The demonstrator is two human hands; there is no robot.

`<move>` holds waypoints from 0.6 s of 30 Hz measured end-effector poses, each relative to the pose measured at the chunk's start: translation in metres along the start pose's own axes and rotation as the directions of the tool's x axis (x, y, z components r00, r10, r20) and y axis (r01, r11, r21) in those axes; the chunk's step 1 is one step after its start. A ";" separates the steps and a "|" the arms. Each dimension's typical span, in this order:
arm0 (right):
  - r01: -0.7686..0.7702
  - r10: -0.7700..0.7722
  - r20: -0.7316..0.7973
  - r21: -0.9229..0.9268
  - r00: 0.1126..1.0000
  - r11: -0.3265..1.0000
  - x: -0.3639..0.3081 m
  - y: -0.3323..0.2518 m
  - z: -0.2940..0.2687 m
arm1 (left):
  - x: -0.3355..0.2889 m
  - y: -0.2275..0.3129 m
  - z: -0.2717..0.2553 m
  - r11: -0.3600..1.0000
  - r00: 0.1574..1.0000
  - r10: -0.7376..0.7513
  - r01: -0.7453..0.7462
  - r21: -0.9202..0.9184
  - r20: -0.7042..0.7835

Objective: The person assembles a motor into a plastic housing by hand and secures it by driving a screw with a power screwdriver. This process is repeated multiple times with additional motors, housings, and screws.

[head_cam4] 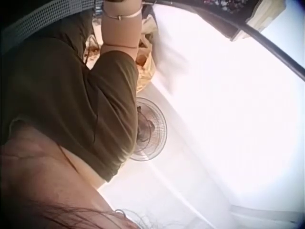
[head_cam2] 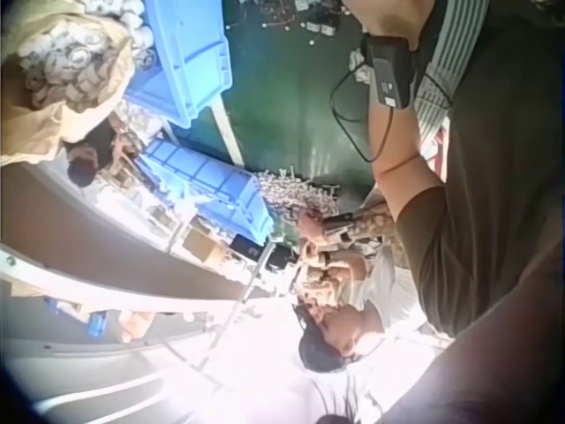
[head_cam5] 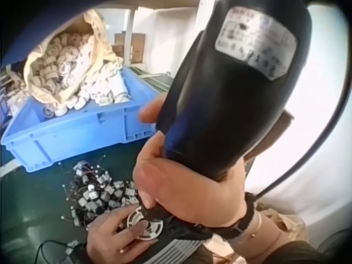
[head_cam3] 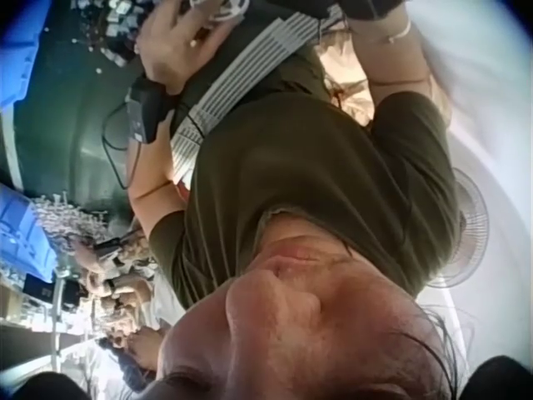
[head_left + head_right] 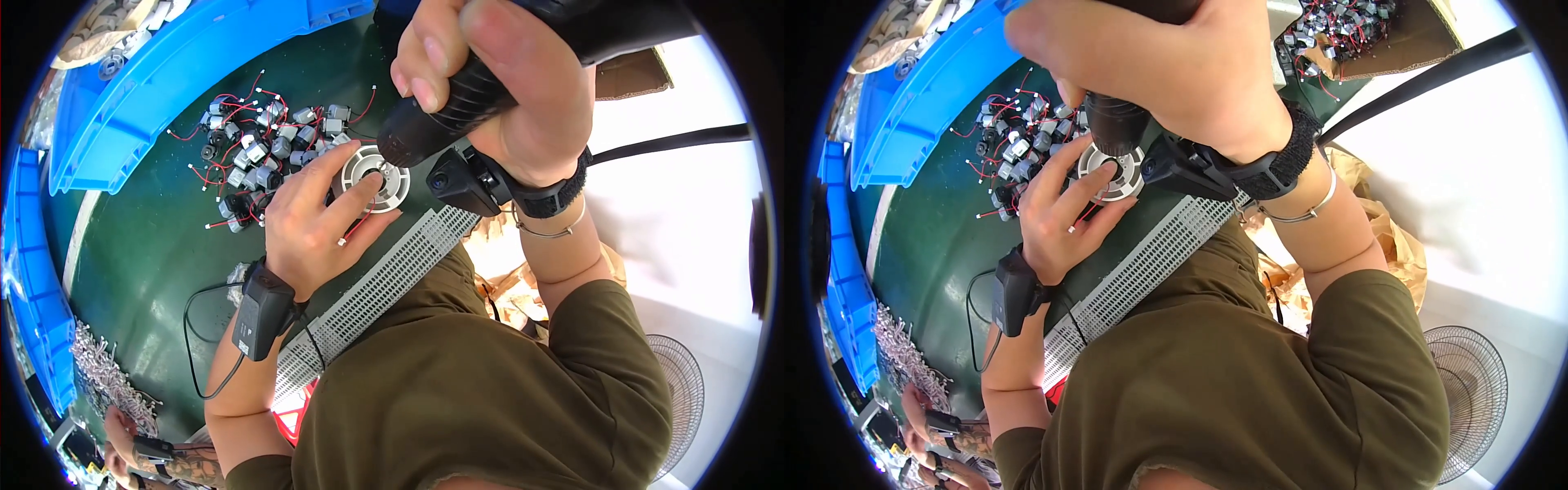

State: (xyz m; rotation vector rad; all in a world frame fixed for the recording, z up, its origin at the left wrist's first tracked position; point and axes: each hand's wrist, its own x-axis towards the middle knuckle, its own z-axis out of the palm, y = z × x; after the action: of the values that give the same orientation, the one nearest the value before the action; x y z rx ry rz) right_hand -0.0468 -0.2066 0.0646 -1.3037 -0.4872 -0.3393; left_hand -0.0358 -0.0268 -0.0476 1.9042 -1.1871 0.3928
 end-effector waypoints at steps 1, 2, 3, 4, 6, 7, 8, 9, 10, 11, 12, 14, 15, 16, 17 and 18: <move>-0.107 0.106 -0.095 -0.013 0.990 0.994 -0.002 -0.003 0.002 | 0.000 0.000 0.000 1.000 1.000 0.000 0.000 0.003 0.005; -0.110 0.108 -0.094 -0.014 0.990 0.994 -0.001 -0.004 0.003 | 0.000 0.000 0.000 1.000 1.000 0.000 0.000 0.007 0.009; -0.131 0.123 -0.123 -0.058 0.985 0.990 0.000 -0.004 0.005 | 0.000 0.000 0.000 1.000 1.000 -0.003 0.003 0.006 0.007; -0.153 0.137 -0.152 -0.099 0.979 0.983 0.001 -0.003 0.006 | 0.000 0.000 0.000 1.000 1.000 -0.001 0.001 0.007 0.009; 0.175 -0.165 0.111 -0.086 0.980 0.981 0.020 0.017 -0.016 | 0.004 0.001 0.001 1.000 1.000 0.011 -0.012 0.002 0.008; 0.465 -0.443 0.350 0.024 0.825 0.885 0.028 0.026 -0.023 | 0.005 0.001 0.000 1.000 1.000 0.010 -0.010 0.005 0.013; 0.461 -0.441 0.352 0.031 0.825 0.887 0.023 0.019 -0.012 | 0.003 0.001 -0.001 1.000 1.000 0.005 -0.006 0.008 0.016; 0.119 -0.106 0.140 -0.086 0.984 0.989 0.011 0.004 0.004 | 0.002 0.000 -0.002 1.000 1.000 -0.002 0.002 0.011 0.014; -0.252 0.239 -0.112 -0.123 0.964 0.960 0.004 -0.008 0.011 | 0.003 0.001 -0.003 1.000 1.000 -0.002 0.001 0.011 0.019; -0.253 0.239 -0.114 -0.125 0.964 0.959 0.005 -0.010 0.007 | 0.003 0.003 -0.003 1.000 1.000 -0.001 0.001 0.010 0.023; -0.268 0.268 -0.010 -0.068 0.963 0.961 0.008 -0.009 0.001 | 0.002 0.004 -0.003 1.000 1.000 0.000 0.000 0.007 0.023; -0.287 0.287 0.098 -0.013 0.953 0.958 0.013 -0.011 0.002 | 0.002 0.003 -0.003 1.000 1.000 0.007 -0.007 0.001 0.023; -0.319 0.306 0.101 0.165 0.947 0.933 0.014 -0.014 0.007 | 0.001 0.002 -0.002 1.000 1.000 0.007 -0.007 -0.001 0.021; -0.342 0.325 0.107 0.336 0.940 0.878 0.017 -0.016 0.011 | 0.002 0.002 -0.002 1.000 1.000 0.003 -0.003 0.001 0.021; -0.292 0.288 0.080 0.447 0.954 0.846 0.015 -0.009 0.010 | 0.001 0.001 -0.001 1.000 1.000 -0.002 0.002 0.003 0.022; -0.295 0.291 0.080 0.443 0.953 0.847 0.015 -0.008 0.008 | 0.001 0.000 0.001 1.000 1.000 -0.003 0.003 -0.001 0.018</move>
State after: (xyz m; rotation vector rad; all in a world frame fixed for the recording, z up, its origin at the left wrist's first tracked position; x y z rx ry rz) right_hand -0.0393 -0.1998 0.0805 -0.9039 -0.3387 0.0417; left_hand -0.0357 -0.0278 -0.0472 1.9117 -1.1963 0.3735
